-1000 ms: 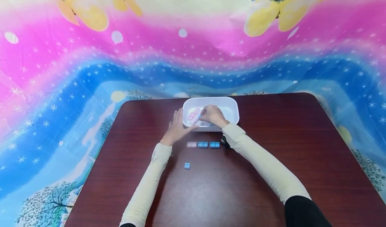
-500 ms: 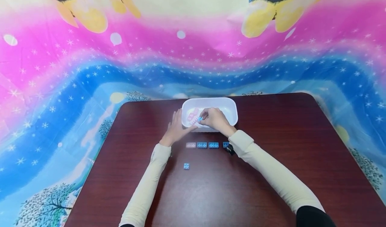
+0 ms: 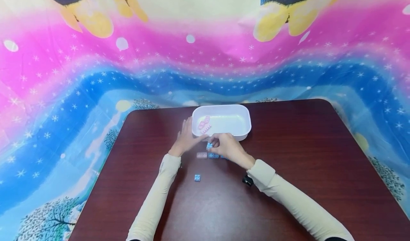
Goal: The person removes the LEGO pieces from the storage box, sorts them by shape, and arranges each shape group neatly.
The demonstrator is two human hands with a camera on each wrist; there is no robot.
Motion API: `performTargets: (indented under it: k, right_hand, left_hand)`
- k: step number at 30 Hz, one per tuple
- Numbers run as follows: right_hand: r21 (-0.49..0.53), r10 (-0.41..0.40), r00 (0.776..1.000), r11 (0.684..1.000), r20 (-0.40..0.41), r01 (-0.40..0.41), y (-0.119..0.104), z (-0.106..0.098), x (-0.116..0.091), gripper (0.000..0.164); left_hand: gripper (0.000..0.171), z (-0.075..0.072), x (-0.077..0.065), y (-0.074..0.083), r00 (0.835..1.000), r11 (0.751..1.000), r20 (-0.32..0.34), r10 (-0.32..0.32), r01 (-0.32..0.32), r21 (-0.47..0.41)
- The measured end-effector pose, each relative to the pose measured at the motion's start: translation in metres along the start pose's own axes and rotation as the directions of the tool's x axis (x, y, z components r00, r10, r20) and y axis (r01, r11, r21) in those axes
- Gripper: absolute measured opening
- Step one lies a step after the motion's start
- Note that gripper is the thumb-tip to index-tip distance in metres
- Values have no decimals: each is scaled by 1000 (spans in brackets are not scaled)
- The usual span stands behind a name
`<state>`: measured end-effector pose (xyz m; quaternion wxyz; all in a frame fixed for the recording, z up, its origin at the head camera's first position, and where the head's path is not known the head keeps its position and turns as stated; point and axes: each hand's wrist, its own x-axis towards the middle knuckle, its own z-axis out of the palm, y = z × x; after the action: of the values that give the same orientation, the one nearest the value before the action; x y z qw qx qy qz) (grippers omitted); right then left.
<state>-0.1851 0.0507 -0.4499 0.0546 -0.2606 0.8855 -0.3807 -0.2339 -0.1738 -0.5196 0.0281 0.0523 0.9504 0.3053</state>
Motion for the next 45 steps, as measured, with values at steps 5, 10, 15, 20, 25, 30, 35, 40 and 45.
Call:
performTargets:
  k: [5, 10, 15, 20, 25, 30, 35, 40, 45]
  right_hand:
    - [9, 2, 1000, 1000, -2, -2, -1, 17, -17, 14]
    - [15, -2, 999, 1000, 41, 2, 2, 36, -30, 15]
    - [1, 9, 996, 1000, 84, -9, 6, 52, -38, 18]
    - [-28, 48, 992, 999, 113, -45, 7, 63, -43, 19]
    - [-78, 50, 989, 996, 136, -40, 8, 72, -46, 21]
    - [-112, 21, 991, 994, 134, -6, 9, 78, -48, 23]
    - [-137, 6, 993, 990, 117, 10, 8, 83, -48, 24]
    - [-156, 0, 995, 988, 102, 16, 7, 86, -48, 25]
    - [-147, -12, 995, 989, 96, 26, 7, 87, -49, 26]
  left_hand:
    - [120, 0, 0, -2, 1000, 1000, 4, 8, -8, 0]
    - [121, 1, 1, -3, 1000, 1000, 9, 4, -4, 0]
    - [120, 1, 1, -2, 1000, 1000, 14, 2, -2, -5]
    - [121, 1, 2, -2, 1000, 1000, 15, 0, 0, -3]
    - [121, 1, 2, -2, 1000, 1000, 15, -2, 2, 6]
    - [120, 0, 0, -1, 1000, 1000, 7, 5, -5, -3]
    - [121, 0, -1, -1, 1000, 1000, 7, 1, -1, 10]
    - [122, 2, 4, -4, 1000, 999, 11, -4, 4, 39]
    - [124, 3, 6, -6, 1000, 999, 13, -1, 1, 37]
